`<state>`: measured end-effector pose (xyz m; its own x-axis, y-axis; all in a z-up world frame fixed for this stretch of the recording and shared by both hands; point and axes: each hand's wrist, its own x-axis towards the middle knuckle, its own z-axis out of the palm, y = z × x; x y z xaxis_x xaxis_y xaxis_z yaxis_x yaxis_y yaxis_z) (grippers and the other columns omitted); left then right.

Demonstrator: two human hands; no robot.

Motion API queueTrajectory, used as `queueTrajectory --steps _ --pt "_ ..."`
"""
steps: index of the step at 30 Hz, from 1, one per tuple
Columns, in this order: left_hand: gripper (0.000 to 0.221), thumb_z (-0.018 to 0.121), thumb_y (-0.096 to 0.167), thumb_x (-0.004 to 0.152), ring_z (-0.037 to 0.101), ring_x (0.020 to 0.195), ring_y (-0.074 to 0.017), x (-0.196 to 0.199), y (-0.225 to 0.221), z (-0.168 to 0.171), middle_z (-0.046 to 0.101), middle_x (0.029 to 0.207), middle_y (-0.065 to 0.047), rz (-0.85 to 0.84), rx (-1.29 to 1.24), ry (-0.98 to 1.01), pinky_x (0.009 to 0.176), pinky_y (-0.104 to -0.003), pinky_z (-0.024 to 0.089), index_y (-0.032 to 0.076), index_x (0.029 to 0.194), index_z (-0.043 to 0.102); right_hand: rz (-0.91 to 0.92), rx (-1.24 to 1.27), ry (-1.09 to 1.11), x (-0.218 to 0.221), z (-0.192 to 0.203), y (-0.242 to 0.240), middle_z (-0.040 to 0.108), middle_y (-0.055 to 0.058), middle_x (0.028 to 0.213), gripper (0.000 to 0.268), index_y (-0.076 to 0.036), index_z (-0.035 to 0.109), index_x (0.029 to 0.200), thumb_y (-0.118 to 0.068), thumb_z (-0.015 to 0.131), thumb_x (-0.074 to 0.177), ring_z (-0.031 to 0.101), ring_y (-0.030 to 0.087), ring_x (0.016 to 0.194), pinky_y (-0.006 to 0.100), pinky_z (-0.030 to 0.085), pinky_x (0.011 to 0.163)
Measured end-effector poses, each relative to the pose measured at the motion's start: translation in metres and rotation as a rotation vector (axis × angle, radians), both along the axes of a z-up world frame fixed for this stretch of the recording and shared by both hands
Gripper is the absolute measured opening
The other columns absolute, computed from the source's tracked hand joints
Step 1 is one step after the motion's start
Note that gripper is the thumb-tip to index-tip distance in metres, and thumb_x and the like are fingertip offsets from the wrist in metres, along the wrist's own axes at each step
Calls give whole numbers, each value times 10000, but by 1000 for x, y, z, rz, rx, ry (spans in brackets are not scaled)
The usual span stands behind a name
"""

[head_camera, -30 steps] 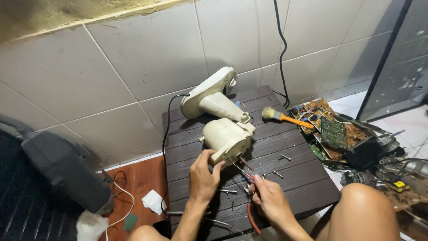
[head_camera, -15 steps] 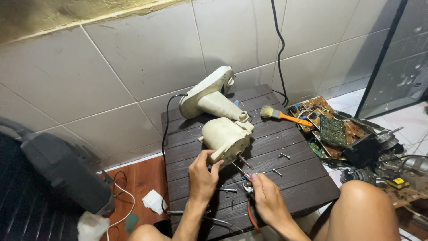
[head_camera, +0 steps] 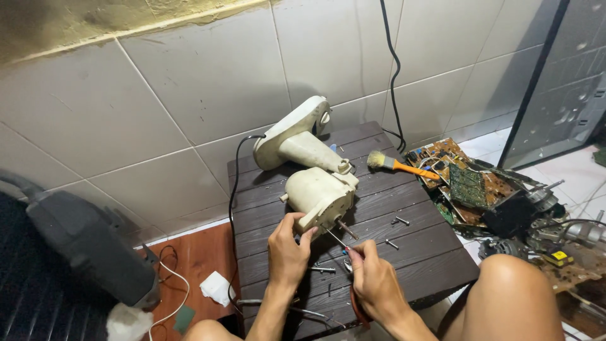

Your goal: Disassembling a fan motor housing using a screwdriver and pliers to access internal components.

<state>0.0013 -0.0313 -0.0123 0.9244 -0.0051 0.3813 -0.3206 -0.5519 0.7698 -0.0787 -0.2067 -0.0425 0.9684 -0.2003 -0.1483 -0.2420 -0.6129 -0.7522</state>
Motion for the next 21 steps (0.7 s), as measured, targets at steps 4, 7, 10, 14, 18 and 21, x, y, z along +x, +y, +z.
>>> queueTrajectory --steps 4,7,10,14,18,21 --pt "217 809 180 829 684 783 -206 1 0 1 755 912 -27 2 -10 4 704 -348 521 130 1000 686 111 -15 -459 2 -12 -1 722 132 931 95 -83 546 1060 -129 581 984 723 279 792 409 601 686" --pt "218 808 174 826 683 776 -210 1 0 0 752 905 -26 -2 -8 0 701 -354 516 133 998 680 73 -26 -441 0 0 4 686 122 986 193 -101 519 1151 -120 588 971 690 279 828 434 584 721" --pt "222 812 164 827 686 778 -214 -1 0 0 755 909 -37 -7 -2 4 690 -360 529 125 1000 678 -11 -35 -154 -1 25 10 748 167 963 285 -159 461 1278 -278 474 1020 736 376 803 530 576 679" --pt "219 807 182 832 694 799 -214 0 1 1 757 927 -36 -8 -6 4 703 -357 530 126 1000 678 84 -1 -415 5 -3 4 757 164 935 142 -60 577 1095 -170 542 1011 763 312 714 420 666 581" --pt "233 811 205 829 698 797 -218 1 0 -2 762 928 -36 5 8 20 695 -366 535 132 1011 683 190 -144 -719 6 -12 -3 622 87 929 238 -23 640 1047 90 643 837 605 211 891 295 573 782" --pt "230 811 185 825 682 771 -206 1 -1 1 753 905 -28 1 -1 15 692 -359 525 133 1010 685 148 -71 -713 6 -6 4 589 93 963 248 -40 625 1013 121 575 831 597 203 872 283 596 755"
